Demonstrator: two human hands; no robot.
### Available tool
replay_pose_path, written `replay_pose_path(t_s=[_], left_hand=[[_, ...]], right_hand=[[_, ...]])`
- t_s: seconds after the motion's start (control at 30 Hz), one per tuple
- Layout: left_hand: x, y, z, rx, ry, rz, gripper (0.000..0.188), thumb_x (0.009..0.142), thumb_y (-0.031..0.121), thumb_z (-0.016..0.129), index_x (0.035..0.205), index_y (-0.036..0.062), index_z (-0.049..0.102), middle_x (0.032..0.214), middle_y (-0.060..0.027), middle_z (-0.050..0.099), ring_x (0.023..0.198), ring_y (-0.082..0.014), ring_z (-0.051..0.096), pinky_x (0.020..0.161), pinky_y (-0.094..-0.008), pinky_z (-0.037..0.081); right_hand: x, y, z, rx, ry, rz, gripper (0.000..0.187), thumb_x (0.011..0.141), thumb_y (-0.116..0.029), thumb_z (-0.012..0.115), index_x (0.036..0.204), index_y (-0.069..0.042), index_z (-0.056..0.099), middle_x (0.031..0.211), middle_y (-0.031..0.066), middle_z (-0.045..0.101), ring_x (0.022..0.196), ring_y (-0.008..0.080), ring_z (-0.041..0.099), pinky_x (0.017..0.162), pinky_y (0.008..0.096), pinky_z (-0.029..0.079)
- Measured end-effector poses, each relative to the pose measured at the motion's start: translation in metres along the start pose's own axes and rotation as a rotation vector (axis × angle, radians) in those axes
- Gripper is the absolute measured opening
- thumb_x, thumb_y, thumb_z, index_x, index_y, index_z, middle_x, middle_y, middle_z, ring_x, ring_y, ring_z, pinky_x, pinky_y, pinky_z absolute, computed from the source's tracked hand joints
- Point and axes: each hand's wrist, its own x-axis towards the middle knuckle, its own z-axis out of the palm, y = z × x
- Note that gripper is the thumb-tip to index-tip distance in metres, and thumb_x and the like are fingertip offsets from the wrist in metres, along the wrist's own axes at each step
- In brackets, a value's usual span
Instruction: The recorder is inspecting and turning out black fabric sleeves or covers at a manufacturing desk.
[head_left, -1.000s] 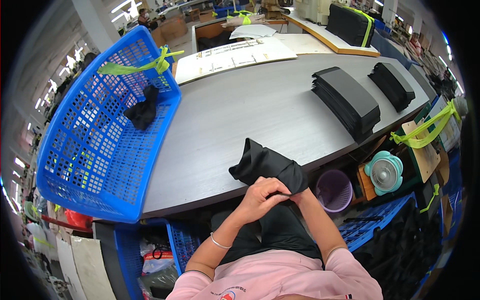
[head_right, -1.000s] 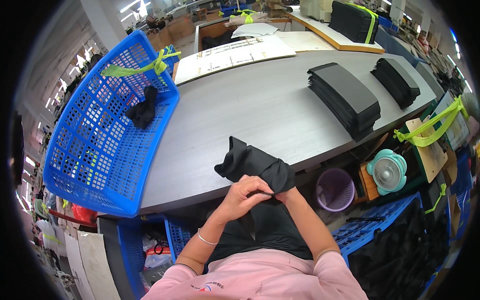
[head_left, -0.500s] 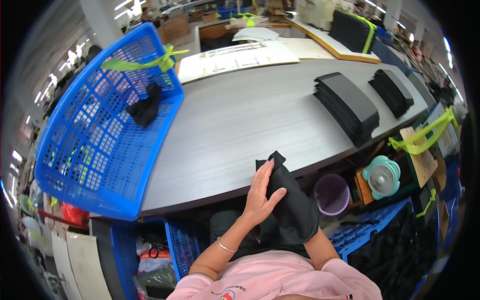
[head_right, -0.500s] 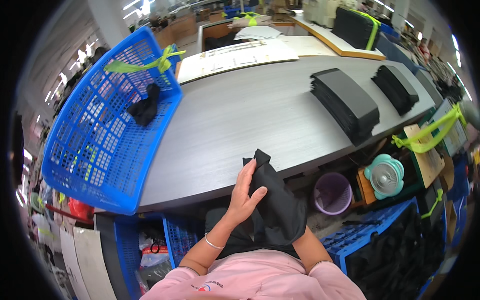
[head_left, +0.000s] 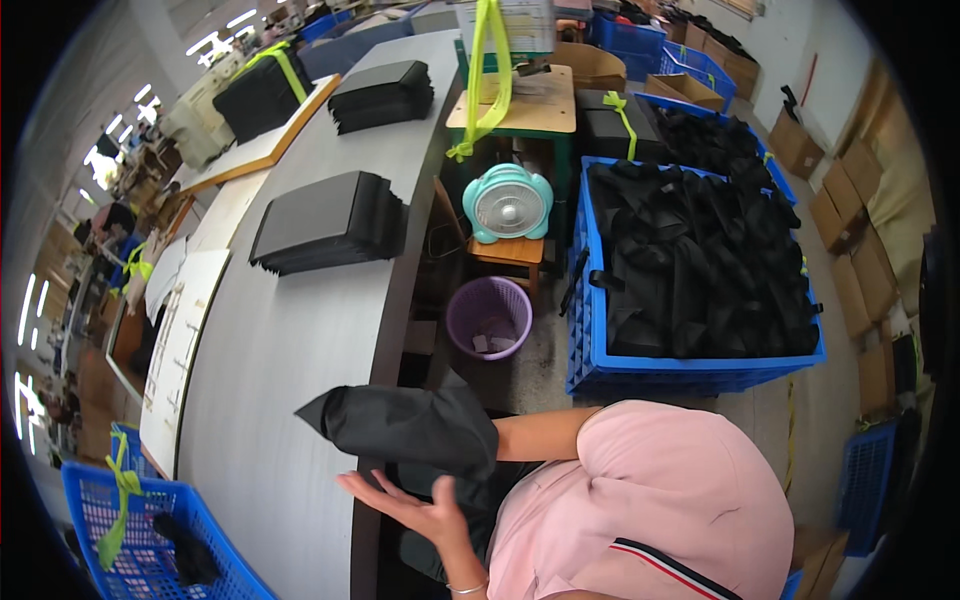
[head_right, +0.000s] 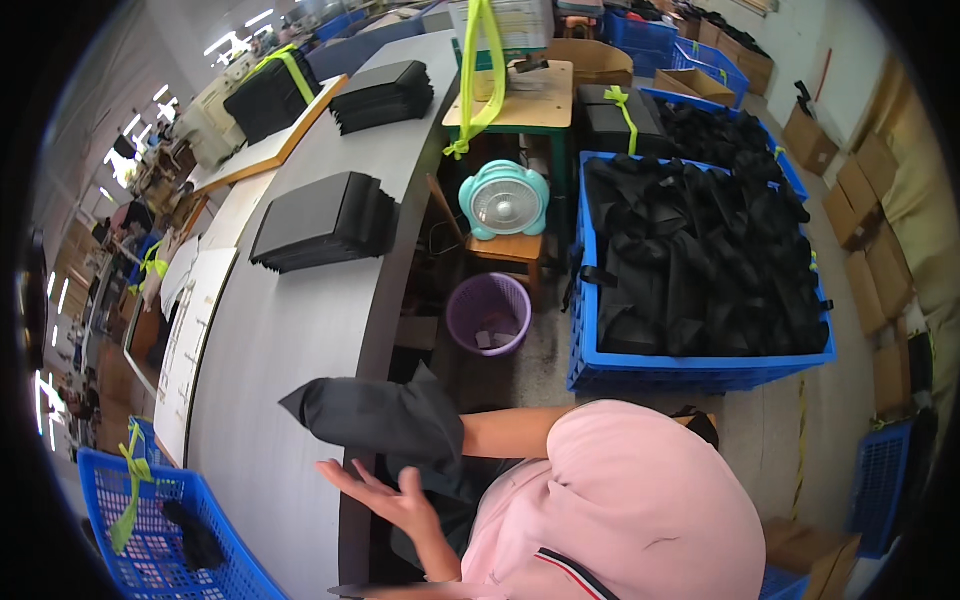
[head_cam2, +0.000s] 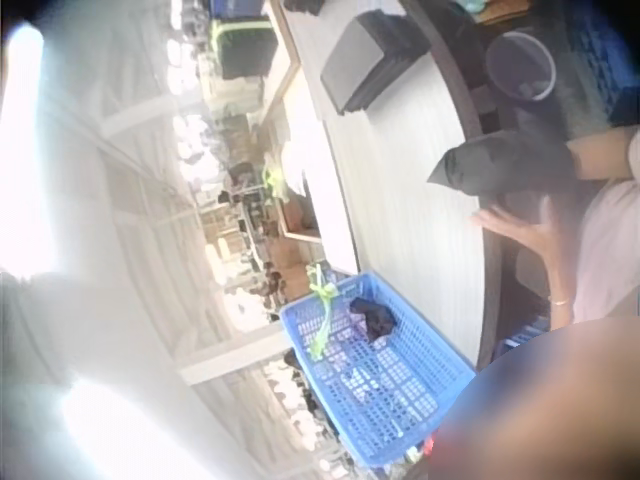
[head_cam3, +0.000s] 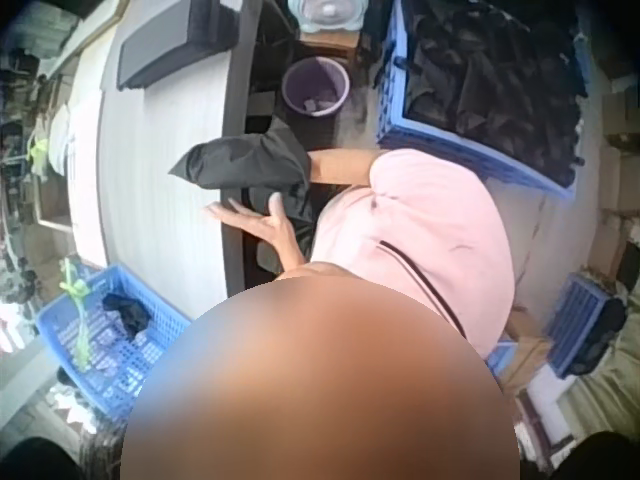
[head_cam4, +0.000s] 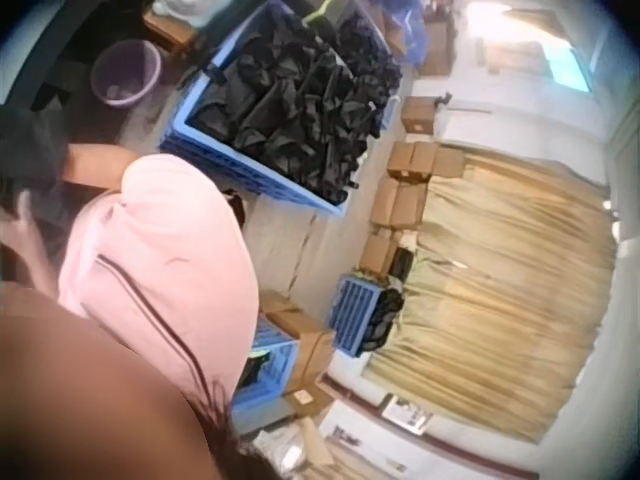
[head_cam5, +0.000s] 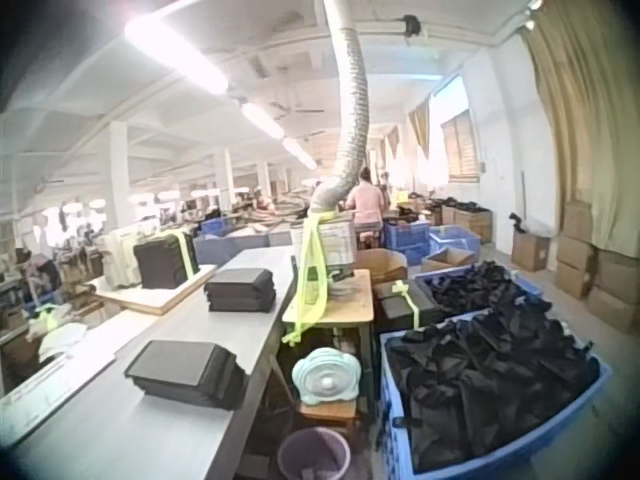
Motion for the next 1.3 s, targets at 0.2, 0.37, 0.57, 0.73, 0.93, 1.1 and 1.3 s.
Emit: replay_pose_path(t_s=[0.2,0.37,0.57,0.73,0.93,1.1,1.3], left_hand=[[-0.02,0.008,0.019,0.181,-0.181,0.117,0.035,0.079,-0.008,0.066,0.114,-0.0011,0.063,0.112,-0.0148,0.062,0.106,-0.0298,0.06,0.098,-0.0384,0.045],[-0.002,-0.01,0.002,-0.577,-0.188,-0.465,0.018,0.098,0.013,0.057,0.086,0.0005,0.062,0.073,0.0021,0.061,0.07,-0.0057,0.054,0.067,-0.0168,0.038],[0.063,-0.035,-0.02,-0.697,0.13,-0.429,0.028,0.107,0.028,0.048,0.103,0.0006,0.056,0.098,-0.0065,0.062,0.093,-0.0163,0.063,0.086,-0.0326,0.053],[0.119,-0.06,-0.061,-0.047,0.256,-0.329,0.025,0.104,0.025,0.043,0.092,0.0043,0.05,0.084,-0.001,0.045,0.075,-0.0136,0.046,0.07,-0.0288,0.044],[0.144,-0.067,-0.125,-0.409,0.561,-0.301,0.035,0.102,0.028,0.055,0.119,-0.003,0.057,0.103,-0.0093,0.06,0.09,-0.0198,0.062,0.081,-0.032,0.055],[0.107,-0.03,-0.079,-0.269,0.287,-0.29,0.027,0.103,0.024,0.054,0.105,-0.0013,0.062,0.098,-0.0062,0.064,0.089,-0.0151,0.062,0.081,-0.0298,0.053],[0.06,0.011,-0.024,0.032,-0.183,0.061,0.013,0.093,0.0,0.063,0.081,-0.0034,0.058,0.076,-0.0037,0.05,0.069,-0.0121,0.045,0.062,-0.0255,0.038]], right_hand=[[-0.004,0.0,-0.019,0.434,0.009,0.213,0.028,0.101,-0.021,0.05,0.12,-0.002,0.058,0.107,0.012,0.065,0.1,0.0222,0.061,0.085,0.0344,0.049],[-0.015,-0.007,-0.015,0.8,0.078,0.346,0.029,0.102,-0.022,0.049,0.122,-0.002,0.057,0.109,0.0123,0.064,0.102,0.022,0.06,0.087,0.0342,0.048],[-0.015,-0.056,0.029,0.839,0.363,0.256,0.031,0.103,-0.022,0.048,0.125,-0.001,0.056,0.112,0.0127,0.063,0.104,0.0217,0.059,0.089,0.0339,0.048],[-0.038,-0.098,0.034,0.715,-0.025,0.388,0.027,0.102,-0.02,0.051,0.119,0.001,0.055,0.124,0.0139,0.059,0.106,0.0231,0.06,0.093,0.0328,0.047],[-0.089,-0.076,0.006,1.002,0.118,0.268,0.017,0.096,-0.013,0.061,0.102,0.003,0.06,0.123,0.0107,0.063,0.082,0.0128,0.067,0.077,0.0273,0.055],[-0.077,-0.053,-0.016,0.398,0.557,0.478,0.068,0.09,-0.02,0.072,0.146,-0.004,0.037,0.157,0.0151,0.027,0.128,0.0264,0.053,0.101,0.0386,0.048],[-0.045,-0.062,-0.016,-0.015,0.579,0.128,0.043,0.074,-0.003,0.069,0.116,-0.005,0.06,0.141,0.0131,0.051,0.132,0.0342,0.047,0.111,0.0484,0.036]])
